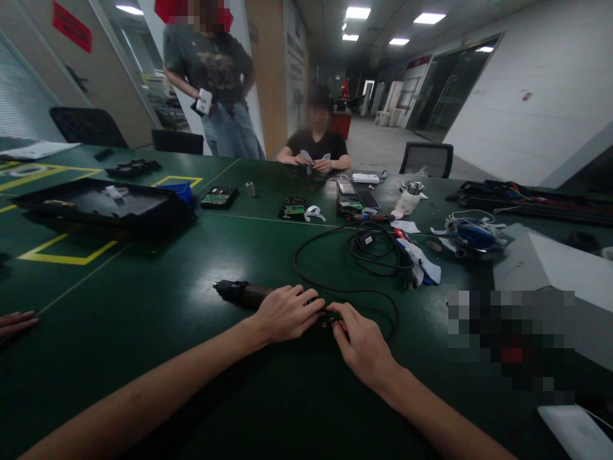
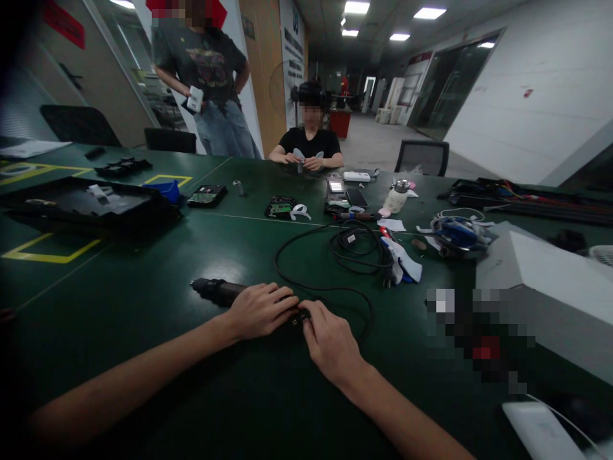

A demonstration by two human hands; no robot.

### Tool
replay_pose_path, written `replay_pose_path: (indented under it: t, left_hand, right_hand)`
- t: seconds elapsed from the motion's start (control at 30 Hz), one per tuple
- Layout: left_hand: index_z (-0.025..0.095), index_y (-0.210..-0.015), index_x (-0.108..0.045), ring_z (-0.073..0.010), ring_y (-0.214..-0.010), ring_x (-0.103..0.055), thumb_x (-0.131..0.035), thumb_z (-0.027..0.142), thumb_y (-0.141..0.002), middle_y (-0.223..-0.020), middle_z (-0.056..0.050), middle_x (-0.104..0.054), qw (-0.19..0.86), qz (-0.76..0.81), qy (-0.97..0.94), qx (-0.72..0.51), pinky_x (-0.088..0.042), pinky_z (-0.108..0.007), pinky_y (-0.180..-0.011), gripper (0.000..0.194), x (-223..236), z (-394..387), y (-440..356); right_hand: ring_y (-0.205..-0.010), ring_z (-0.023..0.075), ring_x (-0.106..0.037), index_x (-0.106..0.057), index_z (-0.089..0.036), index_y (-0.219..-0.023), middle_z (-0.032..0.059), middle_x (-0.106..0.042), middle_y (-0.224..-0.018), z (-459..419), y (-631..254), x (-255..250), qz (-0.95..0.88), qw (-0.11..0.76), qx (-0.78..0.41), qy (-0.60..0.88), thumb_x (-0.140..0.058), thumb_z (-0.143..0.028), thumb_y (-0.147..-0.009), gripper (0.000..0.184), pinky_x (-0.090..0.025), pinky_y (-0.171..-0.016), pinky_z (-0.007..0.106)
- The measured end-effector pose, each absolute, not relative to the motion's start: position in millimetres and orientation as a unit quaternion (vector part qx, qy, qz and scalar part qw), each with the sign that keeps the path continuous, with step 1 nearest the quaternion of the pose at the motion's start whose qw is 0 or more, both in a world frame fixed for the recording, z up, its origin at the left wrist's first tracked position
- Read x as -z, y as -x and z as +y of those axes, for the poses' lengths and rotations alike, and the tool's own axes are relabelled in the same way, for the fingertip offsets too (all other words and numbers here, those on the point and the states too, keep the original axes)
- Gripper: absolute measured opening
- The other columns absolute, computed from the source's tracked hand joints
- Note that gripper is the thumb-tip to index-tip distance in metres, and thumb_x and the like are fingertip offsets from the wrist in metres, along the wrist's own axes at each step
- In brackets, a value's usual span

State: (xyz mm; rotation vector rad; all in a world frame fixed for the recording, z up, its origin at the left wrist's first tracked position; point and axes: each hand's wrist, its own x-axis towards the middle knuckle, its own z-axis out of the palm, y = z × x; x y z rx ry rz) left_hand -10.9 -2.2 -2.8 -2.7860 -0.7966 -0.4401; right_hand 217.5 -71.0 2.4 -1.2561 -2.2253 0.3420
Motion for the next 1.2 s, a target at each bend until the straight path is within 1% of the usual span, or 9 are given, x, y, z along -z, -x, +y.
replay_pose_path:
  t: [0.1, 0.2, 0.33, 0.47, 0.6, 0.8, 0.93, 1.07, 1.2]
  left_hand:
    - [0.023, -0.120, -0.063, -0.0195, -0.088, -0.062, -0.046, 0.037, -0.105, -0.113, -0.006, -0.068, 0.101, -0.256, 0.948, 0.160, -0.046, -0.033, -0.071, 0.026, 2.3, -1.1, 12.9]
    - [0.024, -0.122, -0.065, -0.0193, -0.088, -0.062, -0.046, 0.037, -0.105, -0.113, -0.006, -0.068, 0.094, -0.262, 0.944, 0.180, -0.047, -0.033, -0.071, 0.028, 1.2, -1.0, 14.7]
    - [0.024, -0.122, -0.066, -0.0194, -0.088, -0.063, -0.046, 0.037, -0.105, -0.113, -0.006, -0.069, 0.087, -0.266, 0.942, 0.186, -0.048, -0.033, -0.072, 0.029, 1.7, -1.6, 13.6]
    - [0.024, -0.122, -0.064, -0.0199, -0.090, -0.064, -0.048, 0.038, -0.105, -0.113, -0.005, -0.071, 0.083, -0.270, 0.941, 0.189, -0.048, -0.034, -0.073, 0.028, 3.8, -2.1, 12.5]
    - [0.026, -0.124, -0.063, -0.0202, -0.093, -0.066, -0.048, 0.037, -0.105, -0.117, -0.003, -0.072, 0.066, -0.284, 0.936, 0.196, -0.048, -0.035, -0.075, 0.026, 5.4, -4.5, 12.6]
    - [0.026, -0.124, -0.064, -0.0204, -0.098, -0.067, -0.051, 0.036, -0.103, -0.121, -0.004, -0.071, 0.040, -0.281, 0.935, 0.213, -0.049, -0.036, -0.081, 0.026, 6.3, -7.4, 13.5]
    - [0.026, -0.121, -0.064, -0.0201, -0.098, -0.067, -0.050, 0.035, -0.105, -0.120, -0.002, -0.072, 0.032, -0.289, 0.931, 0.219, -0.049, -0.037, -0.083, 0.023, 8.9, -7.8, 12.3]
    - [0.025, -0.118, -0.065, -0.0206, -0.098, -0.068, -0.052, 0.038, -0.104, -0.117, -0.002, -0.073, 0.035, -0.306, 0.925, 0.223, -0.048, -0.037, -0.082, 0.023, 10.8, -7.9, 11.2]
    - [0.026, -0.123, -0.064, -0.0193, -0.100, -0.068, -0.053, 0.037, -0.103, -0.121, 0.000, -0.072, 0.032, -0.286, 0.930, 0.228, -0.048, -0.035, -0.080, 0.025, 9.2, -7.1, 12.8]
  right_hand:
    - [-0.087, 0.0197, -0.070, -0.056, -0.023, -0.126, 0.0067, -0.066, -0.110, -68.8, -218.1, -2.5, -0.814, 0.307, -0.160, 0.467, -0.054, -0.013, -0.100, 0.027, -0.059, -0.073, 0.031]
    - [-0.089, 0.0197, -0.069, -0.059, -0.024, -0.122, 0.0062, -0.065, -0.107, -65.8, -220.5, -2.8, -0.821, 0.312, -0.164, 0.450, -0.054, -0.016, -0.102, 0.022, -0.059, -0.075, 0.031]
    - [-0.090, 0.0203, -0.070, -0.063, -0.024, -0.116, 0.0059, -0.067, -0.106, -61.0, -225.4, -3.5, -0.818, 0.320, -0.121, 0.463, -0.052, -0.020, -0.105, 0.016, -0.060, -0.078, 0.032]
    - [-0.086, 0.0202, -0.071, -0.065, -0.023, -0.111, 0.0058, -0.069, -0.103, -59.7, -225.0, -4.3, -0.817, 0.290, -0.077, 0.492, -0.058, -0.024, -0.103, 0.011, -0.058, -0.071, 0.030]
    - [-0.088, 0.0205, -0.071, -0.065, -0.024, -0.114, 0.0060, -0.068, -0.104, -59.2, -221.5, -5.5, -0.819, 0.269, -0.071, 0.502, -0.058, -0.024, -0.103, 0.014, -0.058, -0.072, 0.030]
    - [-0.101, 0.0215, -0.071, -0.062, -0.025, -0.120, 0.0061, -0.069, -0.123, -54.2, -223.2, -6.9, -0.829, 0.263, -0.130, 0.477, -0.056, -0.020, -0.104, 0.018, -0.059, -0.086, 0.034]
    - [-0.098, 0.0215, -0.073, -0.062, -0.026, -0.121, 0.0043, -0.073, -0.115, -55.8, -223.4, -7.1, -0.830, 0.242, -0.148, 0.480, -0.056, -0.021, -0.104, 0.019, -0.058, -0.086, 0.034]
    - [-0.094, 0.0210, -0.074, -0.062, -0.026, -0.119, 0.0035, -0.074, -0.111, -59.2, -221.1, -6.9, -0.825, 0.246, -0.147, 0.486, -0.055, -0.022, -0.105, 0.016, -0.058, -0.083, 0.033]
    - [-0.093, 0.0210, -0.074, -0.061, -0.026, -0.116, 0.0028, -0.074, -0.110, -60.0, -219.6, -7.7, -0.815, 0.243, -0.165, 0.500, -0.053, -0.024, -0.106, 0.013, -0.056, -0.083, 0.032]
